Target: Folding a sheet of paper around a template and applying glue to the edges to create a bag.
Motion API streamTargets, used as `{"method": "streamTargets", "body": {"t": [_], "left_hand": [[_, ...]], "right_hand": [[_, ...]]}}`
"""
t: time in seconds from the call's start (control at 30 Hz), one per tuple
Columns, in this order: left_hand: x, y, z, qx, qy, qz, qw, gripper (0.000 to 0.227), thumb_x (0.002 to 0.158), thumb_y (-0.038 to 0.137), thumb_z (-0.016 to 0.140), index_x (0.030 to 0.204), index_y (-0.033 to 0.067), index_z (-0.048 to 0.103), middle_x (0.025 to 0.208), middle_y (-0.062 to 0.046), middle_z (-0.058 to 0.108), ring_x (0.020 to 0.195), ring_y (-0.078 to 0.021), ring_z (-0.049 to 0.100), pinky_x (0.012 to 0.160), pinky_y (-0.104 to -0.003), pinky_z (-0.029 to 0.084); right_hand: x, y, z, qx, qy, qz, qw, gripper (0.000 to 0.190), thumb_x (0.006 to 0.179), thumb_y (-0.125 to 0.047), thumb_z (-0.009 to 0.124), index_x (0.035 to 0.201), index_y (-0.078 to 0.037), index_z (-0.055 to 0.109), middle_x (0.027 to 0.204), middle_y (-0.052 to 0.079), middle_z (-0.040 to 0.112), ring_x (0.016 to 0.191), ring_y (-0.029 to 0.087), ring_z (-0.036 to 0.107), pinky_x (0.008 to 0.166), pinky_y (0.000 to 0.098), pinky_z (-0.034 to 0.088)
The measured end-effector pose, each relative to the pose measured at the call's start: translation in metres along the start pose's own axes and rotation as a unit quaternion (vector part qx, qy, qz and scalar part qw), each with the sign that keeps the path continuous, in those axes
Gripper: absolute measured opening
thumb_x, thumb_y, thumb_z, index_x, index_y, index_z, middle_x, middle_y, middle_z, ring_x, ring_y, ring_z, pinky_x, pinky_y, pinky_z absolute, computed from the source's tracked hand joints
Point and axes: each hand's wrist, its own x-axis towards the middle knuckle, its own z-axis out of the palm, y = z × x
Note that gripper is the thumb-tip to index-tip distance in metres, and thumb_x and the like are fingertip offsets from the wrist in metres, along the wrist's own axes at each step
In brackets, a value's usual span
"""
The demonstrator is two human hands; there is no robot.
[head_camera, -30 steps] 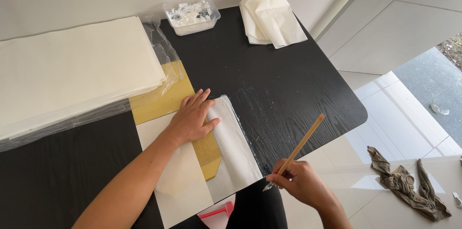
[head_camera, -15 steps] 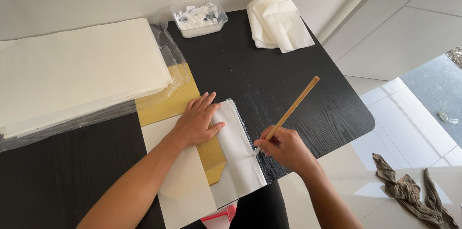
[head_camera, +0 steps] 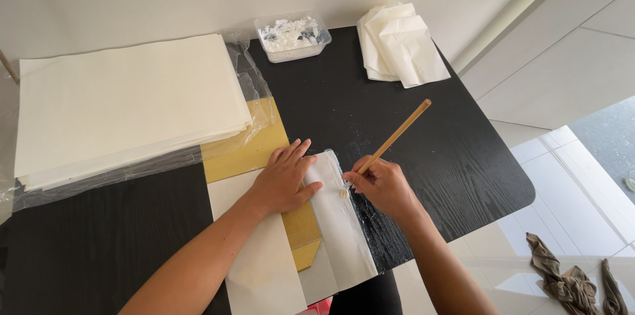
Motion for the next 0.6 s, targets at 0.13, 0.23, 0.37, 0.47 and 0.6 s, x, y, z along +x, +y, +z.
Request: {"method": "streamTargets", "body": {"t": [0.13,0.23,0.37,0.47,0.6], "left_hand": [[-0.002,0.003,-0.009,-0.001,-0.012,-0.002,1.000,0.062,0.102,0.055,0.044,0.147,0.0126,0.048,0.164,-0.019,0.034,0.156,-0.0339,0.025,0.126,-0.052,0.015],[-0.002,0.005,-0.011,0.001,-0.019,-0.004,1.000,0.062,0.102,0.054,0.044,0.148,0.0130,0.046,0.163,-0.019,0.035,0.156,-0.0342,0.025,0.126,-0.052,0.014],[-0.003,0.007,-0.016,0.003,-0.029,-0.009,1.000,0.063,0.102,0.054,0.044,0.148,0.0109,0.044,0.163,-0.019,0.034,0.156,-0.0333,0.024,0.126,-0.051,0.013],[-0.004,0.008,-0.020,0.001,-0.035,-0.008,0.999,0.064,0.102,0.054,0.044,0.148,0.0096,0.044,0.164,-0.019,0.033,0.156,-0.0336,0.024,0.126,-0.052,0.013],[-0.003,0.006,-0.016,0.009,-0.029,-0.003,1.000,0.063,0.102,0.054,0.045,0.147,0.0099,0.045,0.162,-0.020,0.035,0.156,-0.0344,0.026,0.126,-0.052,0.014]], "right_hand": [[0.024,0.011,0.006,-0.004,0.008,-0.015,1.000,0.018,0.087,-0.012,0.082,0.088,0.003,0.071,0.064,0.013,0.068,0.054,0.020,0.072,0.054,0.0270,0.061],[0.039,0.014,0.011,0.002,0.024,-0.045,0.999,0.018,0.089,-0.010,0.081,0.088,0.004,0.069,0.065,0.016,0.068,0.053,0.022,0.073,0.054,0.0282,0.061],[0.058,0.015,0.015,-0.004,0.037,-0.077,0.996,0.018,0.093,-0.011,0.078,0.088,0.003,0.069,0.070,0.017,0.069,0.057,0.023,0.074,0.055,0.0290,0.061],[0.067,0.021,0.020,-0.006,0.050,-0.103,0.993,0.016,0.095,-0.011,0.077,0.090,0.002,0.069,0.075,0.017,0.069,0.061,0.024,0.074,0.056,0.0302,0.062],[0.064,0.026,0.022,-0.073,0.099,-0.171,0.977,0.017,0.095,-0.019,0.078,0.087,-0.007,0.069,0.080,0.007,0.069,0.061,0.021,0.074,0.052,0.0272,0.057]]}}
